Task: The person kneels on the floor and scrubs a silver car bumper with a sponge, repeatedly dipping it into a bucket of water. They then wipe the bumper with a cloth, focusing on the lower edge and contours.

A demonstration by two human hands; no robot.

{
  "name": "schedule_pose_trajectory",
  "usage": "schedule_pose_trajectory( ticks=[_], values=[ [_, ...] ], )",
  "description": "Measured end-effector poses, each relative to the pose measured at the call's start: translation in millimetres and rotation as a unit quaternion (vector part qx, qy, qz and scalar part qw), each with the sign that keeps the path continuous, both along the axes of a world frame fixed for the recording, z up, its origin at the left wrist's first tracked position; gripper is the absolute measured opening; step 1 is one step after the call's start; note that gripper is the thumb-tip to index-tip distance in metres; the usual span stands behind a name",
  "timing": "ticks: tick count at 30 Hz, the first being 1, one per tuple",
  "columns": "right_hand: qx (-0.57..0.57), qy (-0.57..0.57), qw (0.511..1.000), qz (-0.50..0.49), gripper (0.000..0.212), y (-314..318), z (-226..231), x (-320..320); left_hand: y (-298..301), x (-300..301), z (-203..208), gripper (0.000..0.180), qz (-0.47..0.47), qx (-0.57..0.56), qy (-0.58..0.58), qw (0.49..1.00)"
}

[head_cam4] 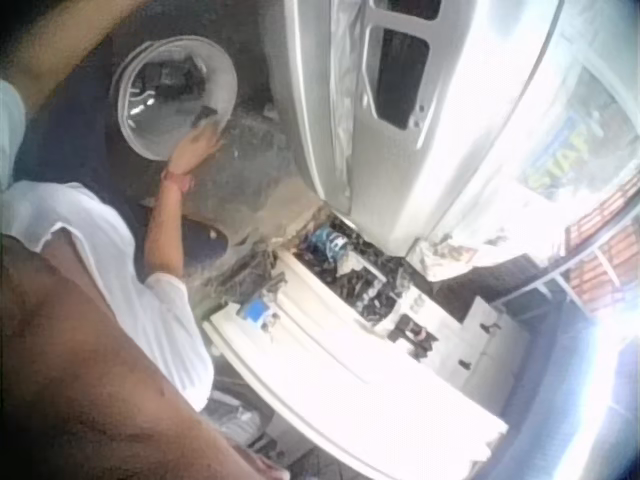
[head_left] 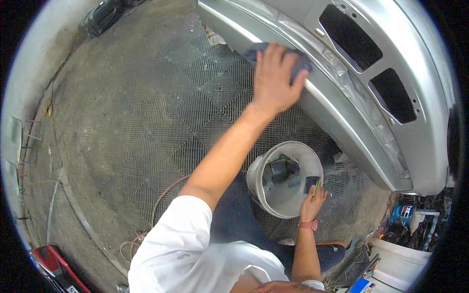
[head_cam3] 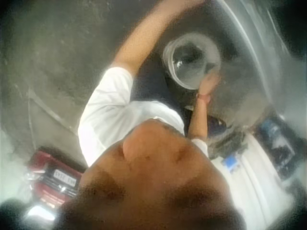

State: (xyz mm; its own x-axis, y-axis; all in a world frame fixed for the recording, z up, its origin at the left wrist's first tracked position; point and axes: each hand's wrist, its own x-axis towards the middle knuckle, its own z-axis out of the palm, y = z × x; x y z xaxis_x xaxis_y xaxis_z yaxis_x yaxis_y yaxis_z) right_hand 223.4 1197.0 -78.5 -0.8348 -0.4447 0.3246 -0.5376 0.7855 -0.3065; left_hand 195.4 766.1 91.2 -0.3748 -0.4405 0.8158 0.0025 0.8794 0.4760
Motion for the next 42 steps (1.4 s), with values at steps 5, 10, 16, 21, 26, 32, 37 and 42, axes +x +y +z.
schedule_pose_trajectory(
  ticks=[5, 10, 16, 21, 26, 32, 37, 42],
  values=[
    [-0.05, -0.077, 0.993, -0.07, 0.037, -1, -14, -4, -142, -8, -14, 0.043, 0.102, -0.014, 0.039, 0.994],
    [-0.004, -0.211, 0.97, -0.121, 0.045, -7, 11, 4, -287, 4, -20, 0.059, 0.22, -0.043, -0.12, 0.967],
    [-0.068, -0.03, 0.994, -0.084, 0.042, -5, -9, 5, -364, 9, 4, 0.061, 0.2, -0.046, -0.289, 0.935],
    [-0.033, -0.029, 0.996, -0.075, 0.042, 4, -15, 0, -355, -6, 4, 0.048, 0.24, -0.068, -0.195, 0.948],
    [-0.018, -0.2, 0.974, -0.109, 0.046, -4, 10, -1, -330, -1, 13, 0.044, 0.311, -0.002, -0.074, 0.947],
    [-0.028, -0.163, 0.981, -0.1, 0.046, -8, 7, 0, -322, 6, 61, 0.038, 0.299, 0.01, 0.077, 0.951],
    [-0.037, -0.184, 0.978, -0.094, 0.047, -6, 14, 1, -324, 1, 59, 0.042, 0.34, 0.045, 0.069, 0.937],
    [-0.022, -0.145, 0.986, -0.077, 0.047, -11, 11, -3, -387, 8, 31, 0.052, 0.201, 0.43, 0.103, 0.874]
  ],
)
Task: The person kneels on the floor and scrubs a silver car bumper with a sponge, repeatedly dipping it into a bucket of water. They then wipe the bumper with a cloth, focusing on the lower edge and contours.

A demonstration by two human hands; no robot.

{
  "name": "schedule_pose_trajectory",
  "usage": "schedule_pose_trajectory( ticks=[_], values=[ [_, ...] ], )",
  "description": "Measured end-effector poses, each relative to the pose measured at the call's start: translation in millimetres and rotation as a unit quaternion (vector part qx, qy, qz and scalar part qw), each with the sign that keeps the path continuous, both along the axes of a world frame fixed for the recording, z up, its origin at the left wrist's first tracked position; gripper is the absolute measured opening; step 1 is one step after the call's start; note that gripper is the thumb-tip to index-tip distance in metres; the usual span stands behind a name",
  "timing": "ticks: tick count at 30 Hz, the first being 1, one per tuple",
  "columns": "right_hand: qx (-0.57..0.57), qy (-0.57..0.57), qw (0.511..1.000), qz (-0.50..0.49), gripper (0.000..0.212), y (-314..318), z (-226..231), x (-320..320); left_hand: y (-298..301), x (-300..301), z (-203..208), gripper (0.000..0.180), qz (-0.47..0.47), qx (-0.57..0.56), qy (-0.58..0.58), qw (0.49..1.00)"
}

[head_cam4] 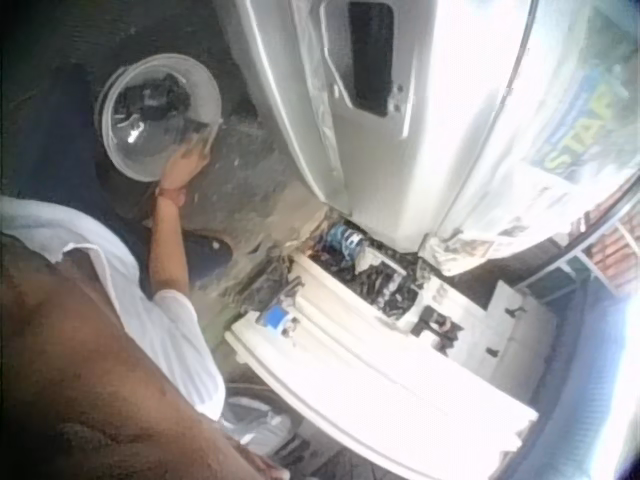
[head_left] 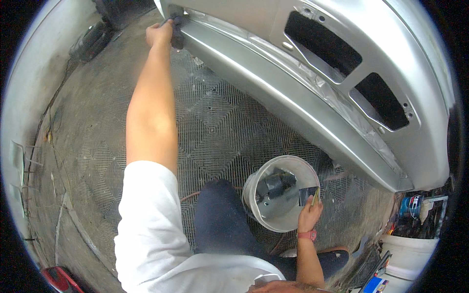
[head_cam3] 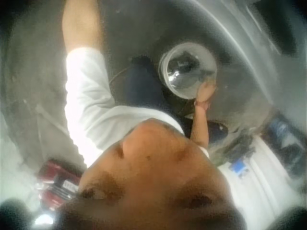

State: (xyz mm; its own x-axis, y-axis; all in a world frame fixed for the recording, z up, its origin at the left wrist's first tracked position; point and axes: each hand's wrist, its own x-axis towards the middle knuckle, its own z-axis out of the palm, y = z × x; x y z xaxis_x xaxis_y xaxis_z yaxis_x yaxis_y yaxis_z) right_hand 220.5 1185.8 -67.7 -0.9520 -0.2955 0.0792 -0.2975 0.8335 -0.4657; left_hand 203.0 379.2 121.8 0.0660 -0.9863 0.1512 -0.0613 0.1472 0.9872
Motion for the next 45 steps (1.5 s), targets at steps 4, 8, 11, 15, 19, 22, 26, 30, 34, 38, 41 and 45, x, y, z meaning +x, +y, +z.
schedule_pose_trajectory(
  ticks=[4, 8, 11, 15, 19, 22, 26, 30, 34, 38, 41, 45],
  values=[
    [-0.025, 0.067, 0.997, -0.019, 0.046, 12, -15, 1, 78, -15, 57, 0.062, 0.103, 0.044, 0.38, 0.918],
    [-0.015, 0.046, 0.999, -0.024, 0.046, 5, -18, 3, 31, -8, 83, 0.06, -0.268, -0.091, 0.339, 0.897],
    [0.004, -0.018, 1.0, -0.017, 0.049, -1, -4, 3, 23, -12, 74, 0.056, -0.19, -0.254, 0.208, 0.925],
    [-0.002, 0.043, 0.999, -0.018, 0.047, 2, -7, 3, 244, -44, 60, 0.059, -0.11, -0.434, 0.06, 0.892],
    [-0.007, 0.077, 0.997, 0.001, 0.047, 9, -13, 1, 359, -54, 53, 0.06, -0.137, -0.517, 0.125, 0.836],
    [0.016, 0.03, 0.999, -0.018, 0.048, 16, -14, -4, 300, -70, 61, 0.057, -0.078, -0.415, 0.151, 0.894],
    [-0.007, 0.037, 0.999, -0.015, 0.049, -7, -3, 1, 41, -46, 93, 0.066, -0.01, -0.3, 0.123, 0.946],
    [-0.022, 0.079, 0.997, 0.005, 0.048, 4, -15, 4, 3, -44, 137, 0.069, -0.116, -0.347, 0.113, 0.924],
    [-0.005, 0.022, 0.999, -0.028, 0.046, 3, -8, 5, 46, -37, 186, 0.065, -0.112, -0.366, 0.014, 0.924],
    [-0.006, 0.07, 0.998, 0.001, 0.046, -2, 1, 10, 172, -42, 196, 0.058, -0.056, -0.397, -0.063, 0.914],
    [0.007, 0.068, 0.997, 0.021, 0.047, 2, -7, 4, 276, -41, 193, 0.057, -0.072, -0.511, -0.033, 0.856],
    [0.038, 0.065, 0.997, 0.027, 0.04, 4, -4, 2, 412, -47, 151, 0.05, -0.13, -0.594, 0.025, 0.794]
  ],
)
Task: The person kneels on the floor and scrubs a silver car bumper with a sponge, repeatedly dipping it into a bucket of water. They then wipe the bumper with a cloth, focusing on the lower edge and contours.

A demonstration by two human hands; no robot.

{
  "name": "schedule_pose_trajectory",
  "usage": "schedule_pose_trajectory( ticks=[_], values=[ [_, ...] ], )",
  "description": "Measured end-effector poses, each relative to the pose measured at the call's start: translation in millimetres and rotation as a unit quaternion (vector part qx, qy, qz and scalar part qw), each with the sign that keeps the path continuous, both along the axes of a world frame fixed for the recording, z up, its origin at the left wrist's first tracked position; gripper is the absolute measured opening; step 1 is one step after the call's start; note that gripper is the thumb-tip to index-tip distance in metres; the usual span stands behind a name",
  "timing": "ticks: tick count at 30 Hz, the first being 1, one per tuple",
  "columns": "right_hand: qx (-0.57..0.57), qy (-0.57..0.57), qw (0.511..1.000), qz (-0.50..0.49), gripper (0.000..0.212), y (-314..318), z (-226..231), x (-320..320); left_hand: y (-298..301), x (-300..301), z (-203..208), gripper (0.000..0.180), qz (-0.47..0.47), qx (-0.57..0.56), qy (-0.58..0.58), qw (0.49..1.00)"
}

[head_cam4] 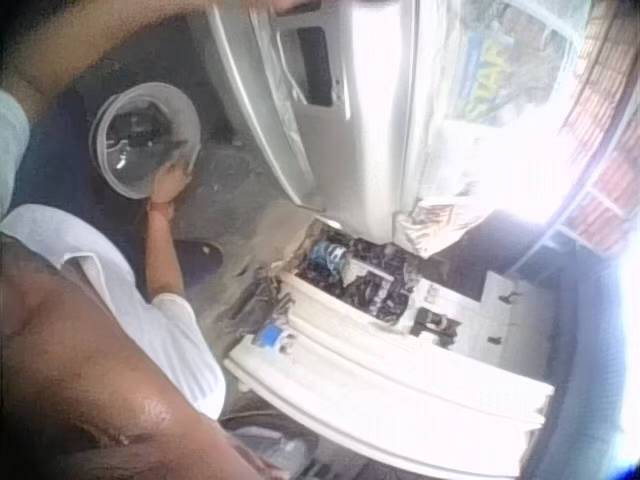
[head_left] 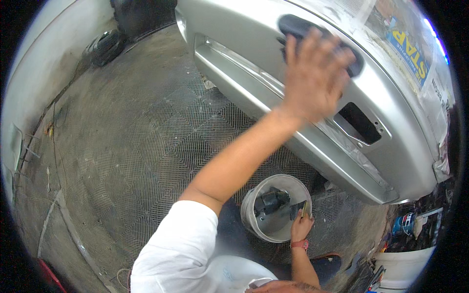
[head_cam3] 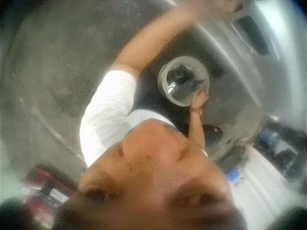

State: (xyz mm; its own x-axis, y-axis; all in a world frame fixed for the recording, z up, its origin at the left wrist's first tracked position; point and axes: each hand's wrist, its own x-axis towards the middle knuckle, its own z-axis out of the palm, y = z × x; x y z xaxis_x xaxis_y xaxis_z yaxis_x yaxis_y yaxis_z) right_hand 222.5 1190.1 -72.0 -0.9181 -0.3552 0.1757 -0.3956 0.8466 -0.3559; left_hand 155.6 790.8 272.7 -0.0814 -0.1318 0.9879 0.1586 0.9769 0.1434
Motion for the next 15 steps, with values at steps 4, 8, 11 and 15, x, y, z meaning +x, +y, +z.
schedule_pose_trajectory(
  ticks=[4, 8, 11, 15],
  values=[
    [-0.034, -0.016, 0.999, 0.001, 0.038, -2, 9, 4, -14, 3, -31, 0.049, -0.051, 0.022, 0.01, 0.998],
    [-0.005, -0.022, 1.0, 0.001, 0.04, -5, 5, 0, -181, -6, -63, 0.059, 0.028, 0.214, 0.054, 0.975],
    [-0.021, 0.004, 1.0, -0.001, 0.042, -10, 2, 5, -233, 18, -40, 0.071, -0.108, 0.44, 0.058, 0.89],
    [-0.009, -0.015, 1.0, -0.004, 0.042, -10, 9, 3, -138, 15, -52, 0.075, -0.098, 0.478, -0.014, 0.873]
  ],
)
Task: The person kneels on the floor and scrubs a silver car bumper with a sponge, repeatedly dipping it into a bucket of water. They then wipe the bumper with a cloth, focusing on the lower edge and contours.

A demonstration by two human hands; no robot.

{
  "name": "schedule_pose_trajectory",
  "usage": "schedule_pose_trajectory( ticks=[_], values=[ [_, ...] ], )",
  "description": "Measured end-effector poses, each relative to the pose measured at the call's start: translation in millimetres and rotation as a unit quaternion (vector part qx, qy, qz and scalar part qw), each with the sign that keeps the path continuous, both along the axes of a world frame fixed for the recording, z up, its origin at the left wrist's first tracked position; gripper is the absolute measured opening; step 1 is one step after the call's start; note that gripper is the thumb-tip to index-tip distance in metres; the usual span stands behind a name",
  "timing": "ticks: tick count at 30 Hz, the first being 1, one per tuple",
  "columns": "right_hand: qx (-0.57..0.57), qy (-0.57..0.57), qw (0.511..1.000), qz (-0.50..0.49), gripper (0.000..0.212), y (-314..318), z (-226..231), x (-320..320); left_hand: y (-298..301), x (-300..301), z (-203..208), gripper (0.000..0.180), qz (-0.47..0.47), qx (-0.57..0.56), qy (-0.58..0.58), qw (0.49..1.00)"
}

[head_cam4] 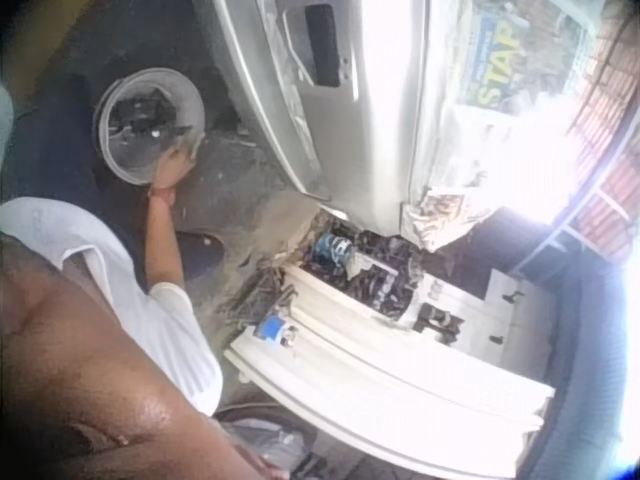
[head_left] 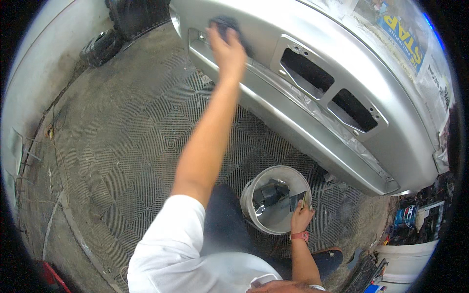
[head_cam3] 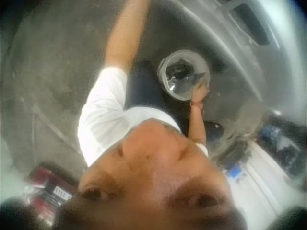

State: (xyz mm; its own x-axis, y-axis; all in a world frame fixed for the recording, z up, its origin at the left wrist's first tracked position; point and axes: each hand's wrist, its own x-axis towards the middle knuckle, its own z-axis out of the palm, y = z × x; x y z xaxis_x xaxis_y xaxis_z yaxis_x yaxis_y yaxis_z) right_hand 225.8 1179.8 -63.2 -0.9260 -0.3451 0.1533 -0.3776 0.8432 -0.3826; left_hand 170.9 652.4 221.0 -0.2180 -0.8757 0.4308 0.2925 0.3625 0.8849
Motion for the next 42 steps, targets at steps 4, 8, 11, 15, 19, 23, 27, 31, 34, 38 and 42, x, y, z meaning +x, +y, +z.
schedule_pose_trajectory(
  ticks=[4, 8, 11, 15, 19, 23, 27, 31, 34, 38, 42],
  values=[
    [0.001, 0.014, 1.0, 0.004, 0.041, 6, -4, -4, 140, -1, -22, 0.073, -0.029, -0.031, 0.061, 0.997],
    [0.01, 0.034, 0.999, 0.007, 0.04, 7, -12, -4, 194, 8, -50, 0.063, -0.099, -0.027, 0.128, 0.986],
    [-0.012, 0.031, 0.999, -0.01, 0.041, -4, 4, 4, 201, 38, -82, 0.056, -0.218, -0.104, 0.079, 0.967],
    [-0.011, 0.002, 1.0, -0.008, 0.044, -2, 8, 4, 137, 58, -94, 0.047, 0.021, -0.102, 0.077, 0.992],
    [-0.021, 0.014, 0.999, -0.023, 0.045, -7, 4, 8, 73, 56, -124, 0.041, 0.014, -0.328, -0.194, 0.925],
    [-0.006, -0.027, 0.999, -0.029, 0.044, 7, -3, 2, 18, 35, -135, 0.041, 0.012, -0.405, -0.22, 0.887],
    [-0.011, -0.03, 0.999, -0.024, 0.045, 13, -12, -1, -99, 13, -148, 0.043, 0.087, -0.384, -0.192, 0.899],
    [-0.024, -0.05, 0.998, -0.005, 0.047, 12, -10, 0, -196, 19, -161, 0.055, 0.137, -0.236, -0.19, 0.943],
    [-0.035, -0.027, 0.999, -0.018, 0.049, 3, -2, 6, -201, 9, -164, 0.07, 0.044, 0.002, -0.048, 0.998],
    [-0.032, -0.064, 0.997, -0.024, 0.05, -5, 3, 9, -123, -14, -206, 0.089, -0.082, 0.206, 0.198, 0.955],
    [-0.012, -0.084, 0.995, -0.047, 0.05, 0, 4, 2, 132, -27, -197, 0.083, -0.029, 0.162, 0.034, 0.986]
  ],
)
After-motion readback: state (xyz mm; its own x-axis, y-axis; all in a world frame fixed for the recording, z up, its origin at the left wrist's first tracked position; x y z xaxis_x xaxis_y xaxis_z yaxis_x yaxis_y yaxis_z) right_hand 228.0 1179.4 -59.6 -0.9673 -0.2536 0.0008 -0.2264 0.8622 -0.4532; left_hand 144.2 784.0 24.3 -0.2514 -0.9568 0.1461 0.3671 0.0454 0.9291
